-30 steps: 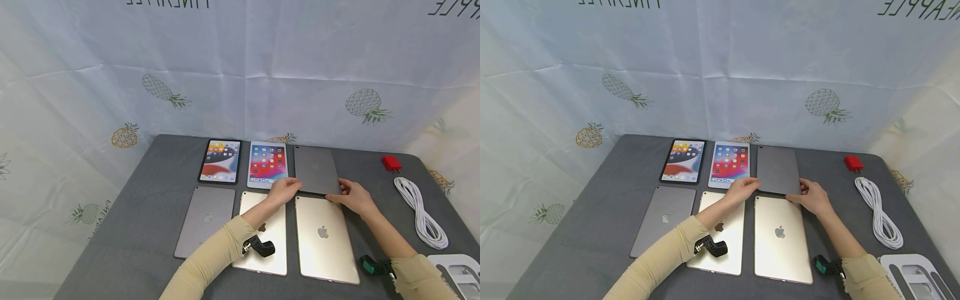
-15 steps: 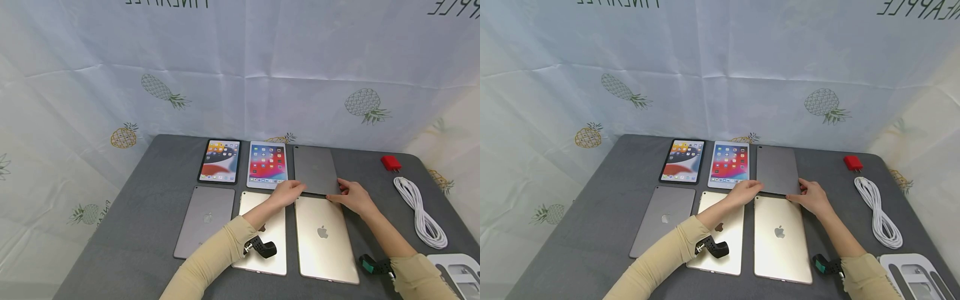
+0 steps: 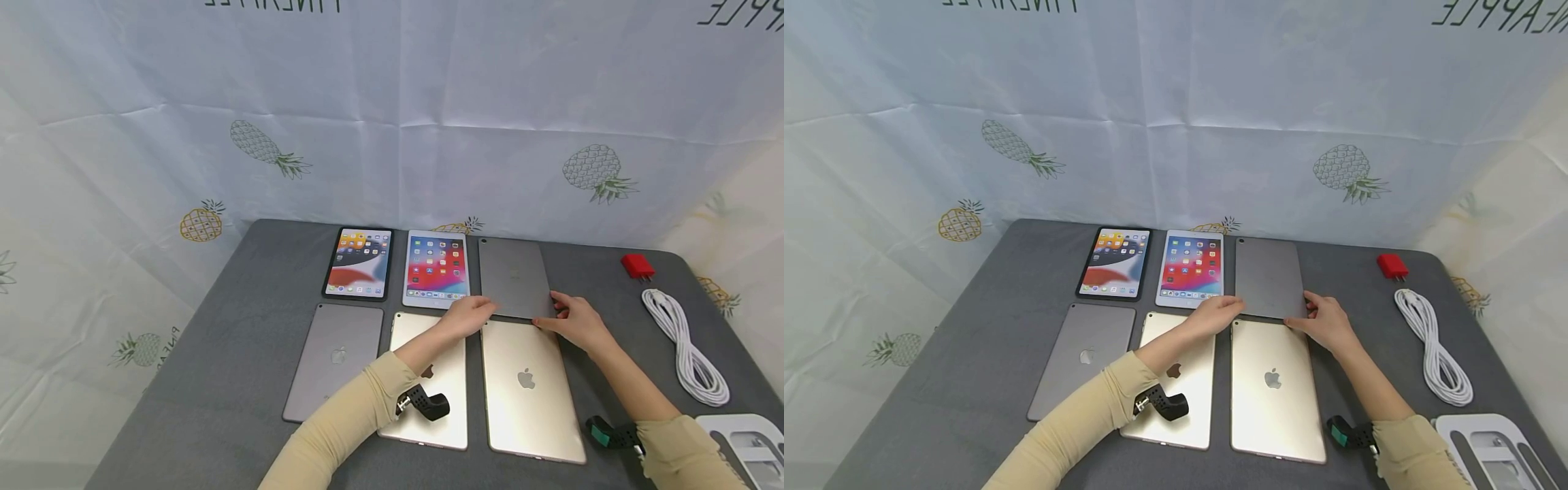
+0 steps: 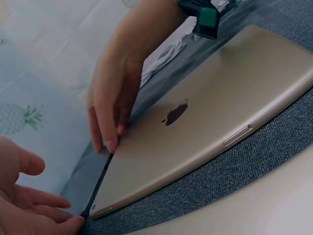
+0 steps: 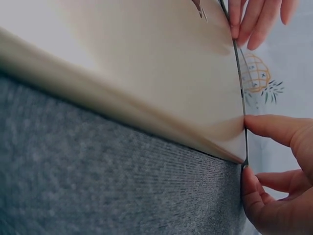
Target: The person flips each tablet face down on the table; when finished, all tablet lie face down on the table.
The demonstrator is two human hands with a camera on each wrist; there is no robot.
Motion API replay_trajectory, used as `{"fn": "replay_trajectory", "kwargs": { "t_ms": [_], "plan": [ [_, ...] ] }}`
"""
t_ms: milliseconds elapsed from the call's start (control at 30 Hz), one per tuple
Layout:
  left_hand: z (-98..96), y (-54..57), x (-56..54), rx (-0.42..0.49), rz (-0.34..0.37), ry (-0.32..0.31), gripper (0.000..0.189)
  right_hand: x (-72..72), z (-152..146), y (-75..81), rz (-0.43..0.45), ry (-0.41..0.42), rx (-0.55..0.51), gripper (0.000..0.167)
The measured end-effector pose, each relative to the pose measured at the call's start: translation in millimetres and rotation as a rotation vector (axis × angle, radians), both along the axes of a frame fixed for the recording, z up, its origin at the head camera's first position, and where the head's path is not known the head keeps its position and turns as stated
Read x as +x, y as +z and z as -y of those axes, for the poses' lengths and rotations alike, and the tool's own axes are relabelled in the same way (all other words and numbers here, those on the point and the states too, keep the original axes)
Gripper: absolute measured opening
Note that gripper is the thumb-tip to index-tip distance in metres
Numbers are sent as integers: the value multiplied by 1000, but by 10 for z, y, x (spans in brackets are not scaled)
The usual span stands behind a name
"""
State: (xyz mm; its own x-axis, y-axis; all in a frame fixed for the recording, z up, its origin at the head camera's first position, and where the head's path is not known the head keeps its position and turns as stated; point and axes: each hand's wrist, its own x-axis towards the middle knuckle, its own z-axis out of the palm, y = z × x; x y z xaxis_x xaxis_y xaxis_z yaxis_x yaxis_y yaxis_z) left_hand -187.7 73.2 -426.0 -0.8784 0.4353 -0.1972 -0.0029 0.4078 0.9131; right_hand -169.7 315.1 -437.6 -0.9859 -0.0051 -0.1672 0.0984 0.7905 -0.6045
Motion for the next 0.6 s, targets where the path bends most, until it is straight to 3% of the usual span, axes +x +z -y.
{"fn": "replay_trajectory", "kwargs": {
  "t_ms": [233,467,600],
  "plan": [
    [47,-30,2,-2,-40,-7,49,6,13,-27,-47,-22,-17,76],
    [135,-81,-41,88,-57,115,37,30,185,-16,-225,-98,-101,56],
    [218,-80,-106,171,-72,184,27,26,353,56,-224,-130,-216,51]
  ]
}}
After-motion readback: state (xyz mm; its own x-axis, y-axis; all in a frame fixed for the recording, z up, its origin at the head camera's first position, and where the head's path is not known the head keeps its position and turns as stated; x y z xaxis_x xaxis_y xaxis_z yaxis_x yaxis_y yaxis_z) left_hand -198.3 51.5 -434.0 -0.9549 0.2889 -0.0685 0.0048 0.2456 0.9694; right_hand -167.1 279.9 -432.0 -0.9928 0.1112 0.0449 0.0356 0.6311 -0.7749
